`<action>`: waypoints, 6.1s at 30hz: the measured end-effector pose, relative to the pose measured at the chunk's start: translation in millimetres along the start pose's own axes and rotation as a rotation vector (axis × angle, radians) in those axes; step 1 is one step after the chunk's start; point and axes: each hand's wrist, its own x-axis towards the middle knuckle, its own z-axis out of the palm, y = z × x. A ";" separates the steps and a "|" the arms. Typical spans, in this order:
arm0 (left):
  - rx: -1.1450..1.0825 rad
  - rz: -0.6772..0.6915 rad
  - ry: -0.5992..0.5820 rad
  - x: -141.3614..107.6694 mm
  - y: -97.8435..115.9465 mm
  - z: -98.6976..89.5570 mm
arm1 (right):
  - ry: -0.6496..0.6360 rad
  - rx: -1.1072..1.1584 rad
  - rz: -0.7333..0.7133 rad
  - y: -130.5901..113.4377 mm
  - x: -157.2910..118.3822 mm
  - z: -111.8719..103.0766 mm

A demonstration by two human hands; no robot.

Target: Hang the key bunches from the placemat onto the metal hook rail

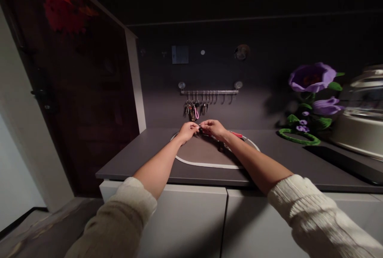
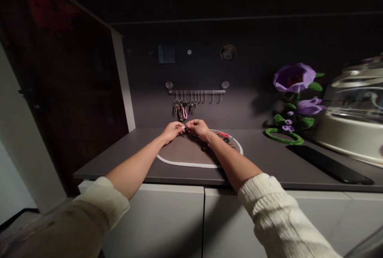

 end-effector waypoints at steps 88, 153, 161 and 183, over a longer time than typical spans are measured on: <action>0.620 0.228 -0.054 -2.1 -19.3 1.6 | 0.387 0.102 -0.048 -60.6 42.5 -33.1; -0.841 -0.325 0.000 22.7 22.0 24.1 | 0.170 -0.480 -0.198 -3.4 -13.8 -39.5; -0.921 -0.254 -0.157 16.5 28.7 22.0 | 0.160 -0.464 -0.423 -7.5 -14.5 -36.3; -0.685 -0.102 -0.113 14.3 29.8 34.7 | 0.053 -0.159 -0.418 -10.6 -19.9 -29.0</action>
